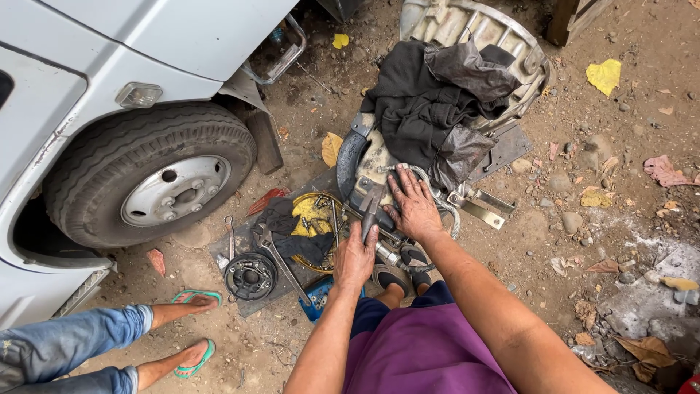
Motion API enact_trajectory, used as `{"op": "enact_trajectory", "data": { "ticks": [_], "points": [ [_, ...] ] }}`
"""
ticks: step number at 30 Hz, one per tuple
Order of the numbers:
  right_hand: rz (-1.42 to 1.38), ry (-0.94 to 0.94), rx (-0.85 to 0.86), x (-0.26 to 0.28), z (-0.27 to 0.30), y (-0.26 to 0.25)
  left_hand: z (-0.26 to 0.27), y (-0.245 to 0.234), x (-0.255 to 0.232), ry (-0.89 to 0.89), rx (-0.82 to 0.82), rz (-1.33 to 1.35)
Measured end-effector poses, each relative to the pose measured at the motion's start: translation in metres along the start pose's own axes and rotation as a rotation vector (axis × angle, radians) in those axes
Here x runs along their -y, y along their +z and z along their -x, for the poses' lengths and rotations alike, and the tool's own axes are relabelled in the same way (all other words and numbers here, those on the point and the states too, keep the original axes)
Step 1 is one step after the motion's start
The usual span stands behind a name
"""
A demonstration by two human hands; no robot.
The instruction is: The person picks up small metal pieces from the floor, walks to a vehicle, and uses a hammer to work on a brake assembly placed on the ground. They also handle a wrench and other tools while working on the vehicle part.
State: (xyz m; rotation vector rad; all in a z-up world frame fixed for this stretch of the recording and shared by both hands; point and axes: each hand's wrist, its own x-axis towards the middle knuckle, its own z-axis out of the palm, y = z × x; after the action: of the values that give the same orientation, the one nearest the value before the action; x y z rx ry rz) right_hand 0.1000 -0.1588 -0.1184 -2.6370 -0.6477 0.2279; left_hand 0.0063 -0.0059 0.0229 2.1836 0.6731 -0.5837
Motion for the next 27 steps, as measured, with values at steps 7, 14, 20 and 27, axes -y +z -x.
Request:
{"op": "enact_trajectory", "data": {
  "ticks": [7,14,20,27],
  "points": [
    [0.003,0.004,0.006,0.002,-0.001,-0.001,-0.008,0.000,0.002,-0.002,0.015,-0.012],
    [0.007,0.010,0.012,0.000,0.000,0.001,-0.006,0.003,0.014,-0.005,0.013,-0.033],
    [0.008,0.006,0.004,0.001,0.001,0.002,-0.008,-0.002,0.009,0.002,0.016,-0.022],
    [0.008,-0.001,-0.001,0.002,0.000,-0.001,-0.003,0.002,0.013,0.007,0.004,-0.012]
  ]
}}
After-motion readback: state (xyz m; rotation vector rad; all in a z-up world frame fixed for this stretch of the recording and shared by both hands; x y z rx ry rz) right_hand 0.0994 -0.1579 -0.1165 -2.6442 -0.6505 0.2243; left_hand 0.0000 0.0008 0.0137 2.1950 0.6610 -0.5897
